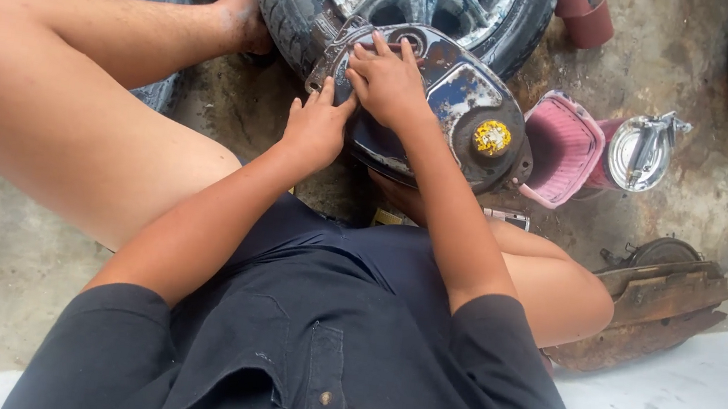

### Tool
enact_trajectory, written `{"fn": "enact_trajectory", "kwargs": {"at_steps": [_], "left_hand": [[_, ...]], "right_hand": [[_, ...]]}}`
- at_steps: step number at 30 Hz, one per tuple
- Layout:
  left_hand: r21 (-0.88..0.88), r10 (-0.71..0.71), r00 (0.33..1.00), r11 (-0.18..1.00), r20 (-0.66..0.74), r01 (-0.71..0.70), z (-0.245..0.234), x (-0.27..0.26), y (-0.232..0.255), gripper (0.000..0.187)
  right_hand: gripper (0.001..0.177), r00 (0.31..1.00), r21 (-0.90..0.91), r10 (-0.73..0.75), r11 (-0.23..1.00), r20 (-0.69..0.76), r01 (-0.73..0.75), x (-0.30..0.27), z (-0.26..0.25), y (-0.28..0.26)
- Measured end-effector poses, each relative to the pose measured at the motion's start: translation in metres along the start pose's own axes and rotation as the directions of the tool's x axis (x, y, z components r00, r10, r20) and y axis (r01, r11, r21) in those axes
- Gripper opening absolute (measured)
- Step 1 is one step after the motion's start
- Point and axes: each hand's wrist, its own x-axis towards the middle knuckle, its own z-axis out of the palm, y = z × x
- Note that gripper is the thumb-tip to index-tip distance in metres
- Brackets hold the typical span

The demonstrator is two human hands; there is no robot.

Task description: The person scrubs a blue motorcycle fuel tank with a small abrasive pad, focusing on the surface and edges. The tank is placed on the ground between the person's legs while they work.

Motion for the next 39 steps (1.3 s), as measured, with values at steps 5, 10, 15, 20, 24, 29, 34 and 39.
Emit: {"fn": "enact_trajectory", "kwargs": {"at_steps": [5, 10, 15, 20, 24, 29, 34, 39], "left_hand": [[-0.12, 0.018, 1.0, 0.993, 0.011, -0.016, -0.006, -0.005, -0.002, 0.051], [-0.099, 0.007, 1.0, 0.995, 0.0, -0.007, 0.008, 0.009, -0.007, 0.059], [-0.054, -0.065, 0.995, 0.997, -0.074, 0.061, -0.015, 0.001, -0.025, 0.077], [-0.223, -0.137, 0.964, 0.956, 0.227, 0.188, -0.035, 0.006, -0.021, 0.086], [-0.289, -0.177, 0.946, 0.923, 0.27, 0.255, -0.041, 0.0, -0.02, 0.085], [-0.27, -0.169, 0.939, 0.929, 0.301, 0.254, -0.035, 0.002, -0.021, 0.087], [-0.259, -0.17, 0.945, 0.934, 0.28, 0.245, -0.046, -0.004, -0.019, 0.09], [-0.365, -0.121, 0.958, 0.906, 0.259, 0.213, -0.036, 0.01, -0.024, 0.092]], "right_hand": [[0.041, 0.998, -0.238, -0.032, 0.97, 0.049, 0.043, -0.026, 0.007, -0.01], [0.045, 0.989, -0.166, 0.131, 0.979, 0.067, -0.119, -0.011, 0.006, -0.012], [0.034, 0.957, -0.257, -0.029, 0.965, -0.288, -0.049, -0.037, 0.046, -0.003], [0.043, 0.988, -0.188, 0.13, 0.972, -0.084, -0.144, -0.003, 0.028, -0.019], [0.047, 0.988, -0.243, 0.147, 0.958, -0.051, -0.155, -0.01, 0.024, -0.027], [0.042, 0.986, -0.228, 0.118, 0.963, -0.119, -0.143, -0.022, 0.033, -0.025], [0.045, 0.978, -0.214, 0.193, 0.955, -0.075, -0.204, -0.009, 0.031, -0.029], [0.034, 0.942, -0.263, 0.019, 0.958, -0.335, -0.113, -0.04, 0.049, -0.016]]}}
